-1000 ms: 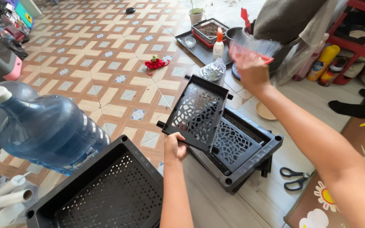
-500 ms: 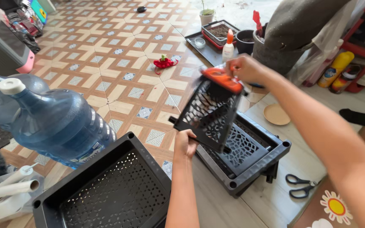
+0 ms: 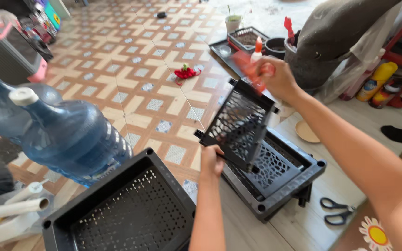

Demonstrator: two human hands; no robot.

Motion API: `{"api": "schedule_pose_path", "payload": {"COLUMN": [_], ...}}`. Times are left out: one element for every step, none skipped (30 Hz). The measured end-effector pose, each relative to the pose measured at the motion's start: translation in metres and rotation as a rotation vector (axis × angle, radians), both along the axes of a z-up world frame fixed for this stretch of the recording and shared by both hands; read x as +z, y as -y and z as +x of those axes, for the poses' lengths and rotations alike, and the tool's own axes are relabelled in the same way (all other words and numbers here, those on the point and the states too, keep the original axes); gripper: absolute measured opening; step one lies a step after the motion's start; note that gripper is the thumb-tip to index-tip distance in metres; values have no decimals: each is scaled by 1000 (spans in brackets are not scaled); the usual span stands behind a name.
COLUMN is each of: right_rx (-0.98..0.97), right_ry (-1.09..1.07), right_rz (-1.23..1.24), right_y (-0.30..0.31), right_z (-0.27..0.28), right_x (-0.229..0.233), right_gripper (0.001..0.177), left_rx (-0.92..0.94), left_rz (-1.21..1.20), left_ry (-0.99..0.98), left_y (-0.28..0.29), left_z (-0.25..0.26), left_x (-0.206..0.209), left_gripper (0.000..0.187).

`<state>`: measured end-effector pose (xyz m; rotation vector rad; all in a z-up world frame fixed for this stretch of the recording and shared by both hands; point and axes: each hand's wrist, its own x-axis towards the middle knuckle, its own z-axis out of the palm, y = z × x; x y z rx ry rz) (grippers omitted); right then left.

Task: The person disassembles a black plastic crate and uses a red brush to clean each component, including the base and side panels. They scrub the surfaces and holes, then reassemble the crate.

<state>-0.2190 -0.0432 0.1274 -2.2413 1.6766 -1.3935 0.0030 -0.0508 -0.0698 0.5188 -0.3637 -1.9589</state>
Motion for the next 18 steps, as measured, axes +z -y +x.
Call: {"api": "schedule_pose_path", "payload": {"right_rx": [209,420,405,382,348,154,-35,-224,-259,-293,-320,-50,219,489,399,307,218,-19], "right_ry": [102,205,338,474,614,307,7,-285,-226,-166,-110,41,190,339,308,276,242,-145], "right_rz": [222,441,646,848,1049,751,440,120,24,-73,-160,25,209,391,491,589,687,400], "right_y": [-7,-13,-16,-20,-22,-22,-18,-14,-10,-8,-7,-9,-12,-16,-14,-13,-12,-13], "right_z": [2,6,11,16,17,10,1,-6,-9,-13,-15,-15,-16,-18,-17,-14,-14,-20], "right_x": [1,-2,-7,-16,-24,-26,-23,-21,-22,-21,-21,-25,-29,-34,-39,-46,-50,-48], "right_gripper": [18,18,25,33,41,40,41,43,34,26,19,16,14,12,8,5,2,7], "left_rx": [13,25,38,3,-34,-71,-38,-5,29,45,65,85,31,-22,-76,-76,-70,-64], "left_rz": [-3,-5,-17,-31,-44,-57,19,95,174,100,37,-26,-18,-10,-13,-62,-110,-158], "left_ry": [41,83,122,59,-2,-63,22,108,196,150,100,50,-17,-85,-153,-126,-98,-69], "left_y": [-3,-8,-10,-11,-13,-17,-19,-21,-20,-15,-11,-5,2,7,14,16,13,9], "left_z": [6,14,20,26,32,34,33,32,32,35,37,39,39,39,39,37,35,36], "left_x": [4,7,13,19,24,28,34,38,37,33,22,8,-8,-24,-35,-42,-44,-40], "left_gripper": [57,60,64,64,64,65,65,64,65,65,65,65,54,45,36,37,39,41]}}
